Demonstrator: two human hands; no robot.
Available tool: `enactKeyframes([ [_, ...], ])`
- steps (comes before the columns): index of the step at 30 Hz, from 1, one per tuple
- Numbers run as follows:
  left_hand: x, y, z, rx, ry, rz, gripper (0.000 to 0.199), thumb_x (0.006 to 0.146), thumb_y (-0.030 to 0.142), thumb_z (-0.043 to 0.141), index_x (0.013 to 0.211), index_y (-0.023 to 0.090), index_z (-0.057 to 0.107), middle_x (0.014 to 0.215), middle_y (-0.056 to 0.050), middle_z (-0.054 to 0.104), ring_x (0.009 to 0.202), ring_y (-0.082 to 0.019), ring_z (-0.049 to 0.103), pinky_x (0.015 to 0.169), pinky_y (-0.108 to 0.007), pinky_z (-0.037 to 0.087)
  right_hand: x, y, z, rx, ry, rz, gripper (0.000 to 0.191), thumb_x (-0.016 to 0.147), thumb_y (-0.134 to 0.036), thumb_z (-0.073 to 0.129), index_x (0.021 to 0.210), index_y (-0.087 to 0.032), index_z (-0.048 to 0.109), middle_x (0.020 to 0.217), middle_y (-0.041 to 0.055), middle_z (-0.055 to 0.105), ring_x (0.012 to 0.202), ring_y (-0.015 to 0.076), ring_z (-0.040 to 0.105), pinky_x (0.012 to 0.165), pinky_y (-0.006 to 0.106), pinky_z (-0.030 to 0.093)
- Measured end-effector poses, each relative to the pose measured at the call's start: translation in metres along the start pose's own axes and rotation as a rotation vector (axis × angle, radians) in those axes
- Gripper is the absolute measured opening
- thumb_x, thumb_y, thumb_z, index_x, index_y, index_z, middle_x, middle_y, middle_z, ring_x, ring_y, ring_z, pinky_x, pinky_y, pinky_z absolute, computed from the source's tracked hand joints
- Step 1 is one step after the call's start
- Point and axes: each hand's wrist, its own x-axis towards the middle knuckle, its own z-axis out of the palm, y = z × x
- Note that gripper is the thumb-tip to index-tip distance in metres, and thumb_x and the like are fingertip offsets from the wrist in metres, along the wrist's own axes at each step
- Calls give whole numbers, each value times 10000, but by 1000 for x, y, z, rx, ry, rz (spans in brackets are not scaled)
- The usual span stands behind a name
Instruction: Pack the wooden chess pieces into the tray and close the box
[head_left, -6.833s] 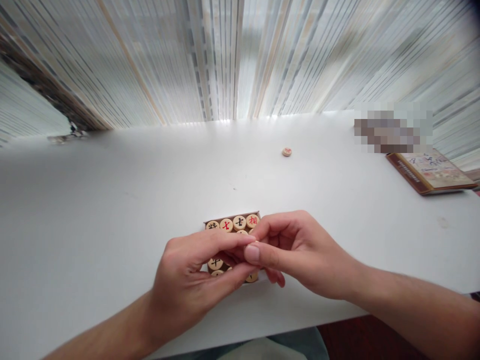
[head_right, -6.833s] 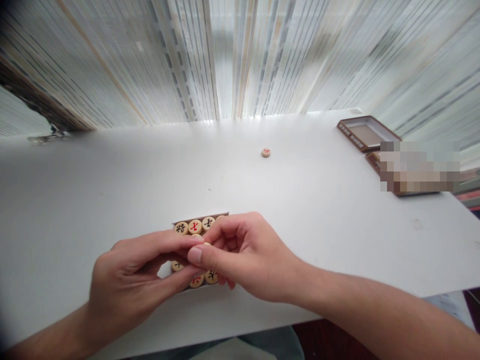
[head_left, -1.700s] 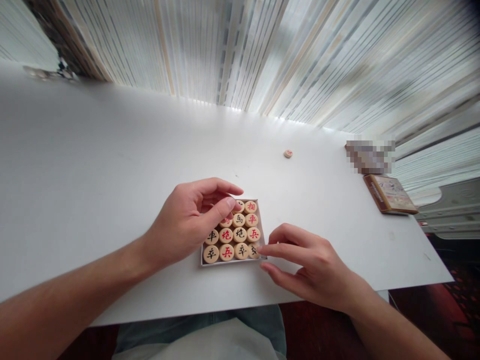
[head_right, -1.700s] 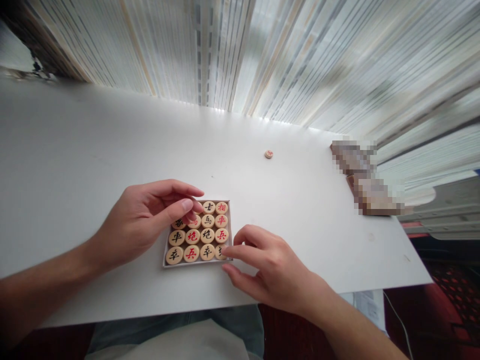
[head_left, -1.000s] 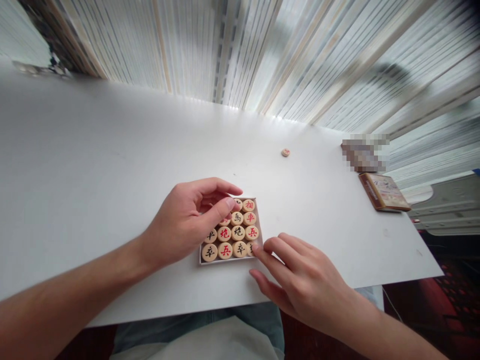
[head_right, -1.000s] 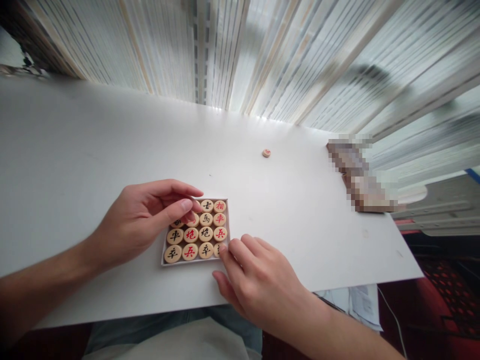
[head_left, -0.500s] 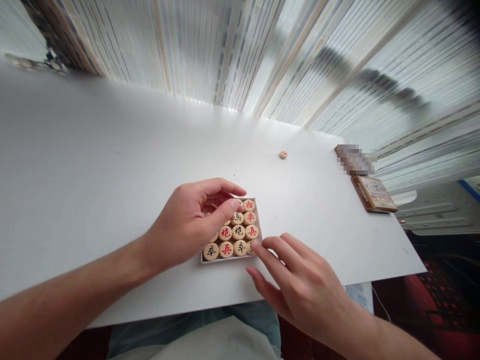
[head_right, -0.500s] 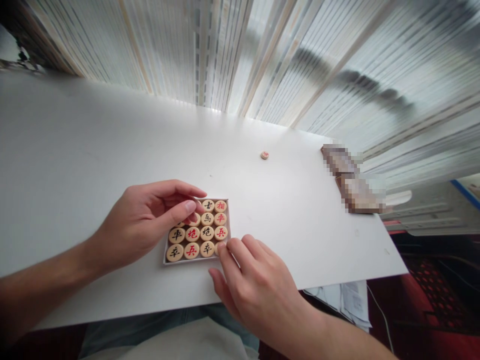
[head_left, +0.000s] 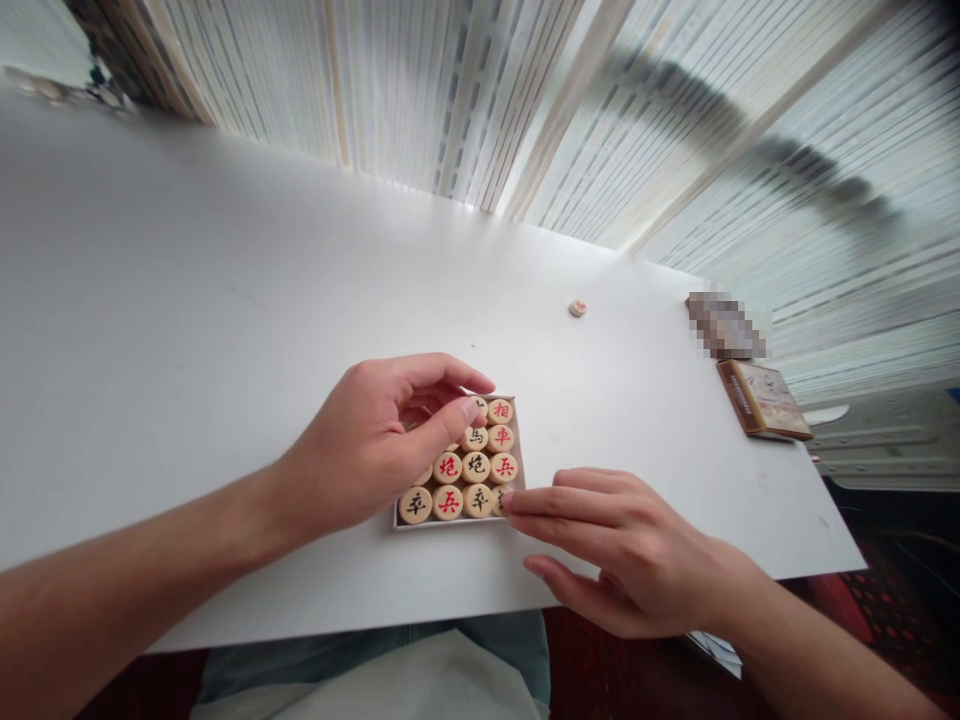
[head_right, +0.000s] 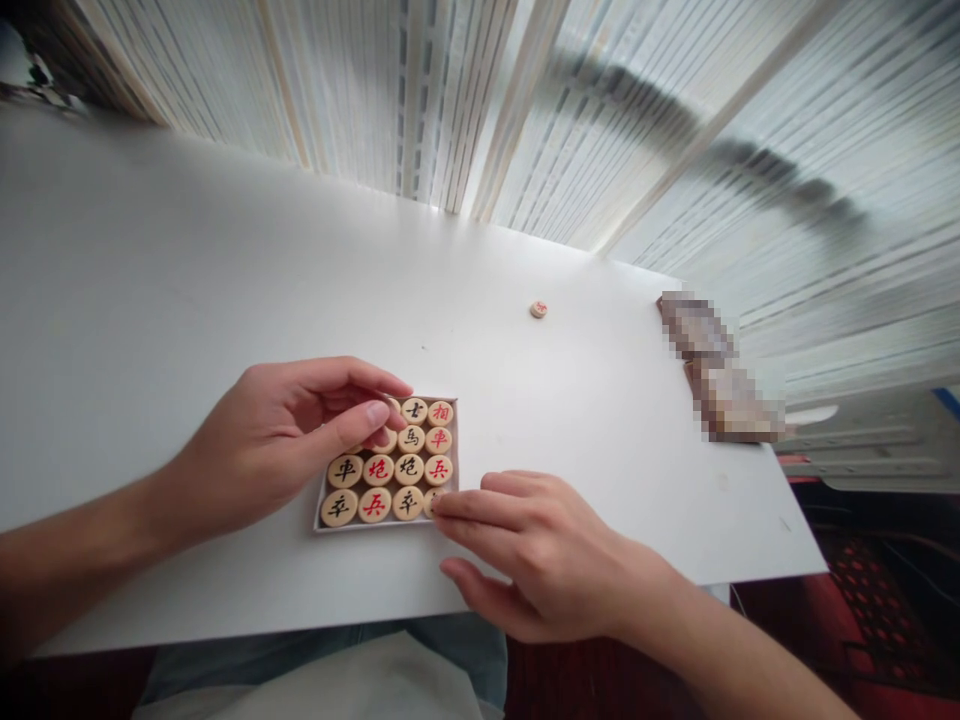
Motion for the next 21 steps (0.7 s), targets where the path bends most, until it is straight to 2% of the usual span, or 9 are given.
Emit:
enactKeyframes([
  [5,-1,1,1,-6,-5,-9,159,961,283,724,1052,191,817,927,-37,860,838,-211,821,737,-270,671,3,7,-6,25,-55,-23,249,1053,-219,635,1239,-109,756,1192,154,839,854,216,802,776,358,647],
  [12,-1,2,0,-30,-22,-9,138,971,254,723,1035,197,830,945,-21,872,809,-187,823,701,-224,665,8,13,-12,46,-125,-50,280,1038,-211,621,1257,-85,741,1242,157,822,876,228,796,786,370,643],
  [21,-2,1,0,-17,-26,17,136,973,239,713,997,221,846,899,-2,859,772,-175,810,676,-210,655,14,10,-18,-82,-226,-95,259,1045,-197,562,1205,-95,738,1153,144,807,724,215,706,663,385,587],
])
